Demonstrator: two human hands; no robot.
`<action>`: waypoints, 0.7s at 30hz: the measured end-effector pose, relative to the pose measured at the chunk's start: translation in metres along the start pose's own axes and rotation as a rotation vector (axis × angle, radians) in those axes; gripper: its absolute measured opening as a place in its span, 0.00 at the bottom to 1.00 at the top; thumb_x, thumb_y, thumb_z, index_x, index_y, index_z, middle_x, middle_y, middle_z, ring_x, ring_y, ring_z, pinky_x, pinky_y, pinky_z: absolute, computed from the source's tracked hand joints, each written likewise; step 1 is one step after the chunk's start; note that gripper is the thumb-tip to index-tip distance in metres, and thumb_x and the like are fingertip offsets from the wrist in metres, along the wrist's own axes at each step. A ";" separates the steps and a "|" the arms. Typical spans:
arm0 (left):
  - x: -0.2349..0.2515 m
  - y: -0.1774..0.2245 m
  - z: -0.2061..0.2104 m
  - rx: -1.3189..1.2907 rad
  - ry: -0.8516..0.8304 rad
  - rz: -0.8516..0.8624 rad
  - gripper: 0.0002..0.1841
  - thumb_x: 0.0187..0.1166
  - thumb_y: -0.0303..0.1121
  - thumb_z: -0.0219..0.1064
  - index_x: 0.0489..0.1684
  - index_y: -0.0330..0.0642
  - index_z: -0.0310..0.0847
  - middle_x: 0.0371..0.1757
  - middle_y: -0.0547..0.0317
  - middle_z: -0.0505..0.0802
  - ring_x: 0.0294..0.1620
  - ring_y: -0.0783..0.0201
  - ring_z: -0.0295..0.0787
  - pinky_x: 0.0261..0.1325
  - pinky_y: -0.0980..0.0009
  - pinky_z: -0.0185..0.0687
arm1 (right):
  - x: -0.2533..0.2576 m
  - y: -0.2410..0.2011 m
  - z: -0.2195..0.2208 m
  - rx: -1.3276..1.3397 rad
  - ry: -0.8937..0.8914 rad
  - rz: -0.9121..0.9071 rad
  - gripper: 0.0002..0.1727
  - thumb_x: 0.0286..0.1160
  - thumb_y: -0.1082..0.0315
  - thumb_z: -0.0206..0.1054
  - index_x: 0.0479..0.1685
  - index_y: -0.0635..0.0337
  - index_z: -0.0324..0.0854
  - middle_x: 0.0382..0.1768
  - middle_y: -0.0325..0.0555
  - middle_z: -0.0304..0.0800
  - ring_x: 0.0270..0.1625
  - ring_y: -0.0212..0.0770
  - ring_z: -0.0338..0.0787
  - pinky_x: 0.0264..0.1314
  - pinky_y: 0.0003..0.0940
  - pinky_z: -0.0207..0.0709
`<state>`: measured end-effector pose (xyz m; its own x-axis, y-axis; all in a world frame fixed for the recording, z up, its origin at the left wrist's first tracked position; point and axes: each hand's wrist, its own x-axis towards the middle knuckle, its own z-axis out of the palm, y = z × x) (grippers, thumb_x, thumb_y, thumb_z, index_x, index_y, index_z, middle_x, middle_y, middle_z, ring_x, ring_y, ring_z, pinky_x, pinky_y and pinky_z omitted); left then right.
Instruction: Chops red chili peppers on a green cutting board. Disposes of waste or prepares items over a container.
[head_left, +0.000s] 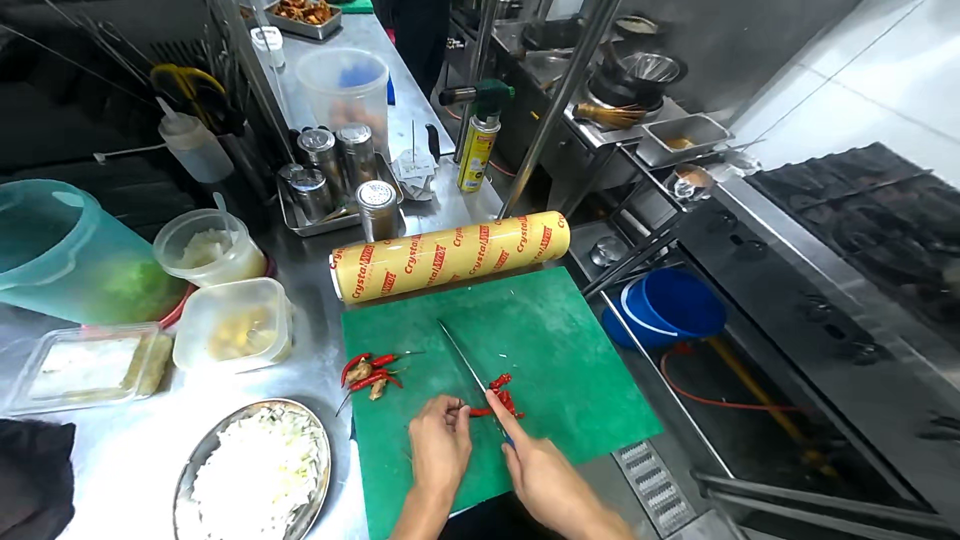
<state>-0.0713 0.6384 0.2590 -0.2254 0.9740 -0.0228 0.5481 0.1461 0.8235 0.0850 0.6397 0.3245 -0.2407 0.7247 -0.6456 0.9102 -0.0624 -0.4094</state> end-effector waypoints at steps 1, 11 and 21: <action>-0.001 0.000 0.001 0.001 -0.004 -0.003 0.06 0.75 0.32 0.73 0.38 0.39 0.92 0.36 0.57 0.96 0.34 0.70 0.95 0.44 0.73 0.92 | 0.001 0.001 0.003 -0.001 0.011 -0.001 0.39 0.93 0.61 0.47 0.98 0.30 0.30 0.38 0.56 0.91 0.38 0.57 0.92 0.49 0.55 0.85; -0.003 -0.001 0.001 -0.002 -0.028 -0.037 0.07 0.75 0.33 0.73 0.39 0.39 0.92 0.36 0.58 0.96 0.34 0.70 0.94 0.44 0.73 0.92 | 0.002 0.000 0.000 0.017 0.019 -0.026 0.40 0.93 0.62 0.48 0.99 0.32 0.31 0.38 0.55 0.91 0.36 0.55 0.92 0.48 0.53 0.85; 0.001 0.002 0.001 0.023 -0.060 -0.046 0.08 0.76 0.34 0.72 0.40 0.39 0.92 0.38 0.57 0.96 0.35 0.68 0.94 0.46 0.72 0.91 | 0.002 -0.008 -0.011 -0.006 -0.024 0.013 0.40 0.94 0.61 0.47 0.98 0.29 0.27 0.40 0.56 0.91 0.39 0.56 0.92 0.50 0.54 0.85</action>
<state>-0.0693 0.6395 0.2600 -0.2022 0.9747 -0.0948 0.5567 0.1940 0.8077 0.0809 0.6493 0.3339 -0.2368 0.7075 -0.6659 0.9153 -0.0673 -0.3971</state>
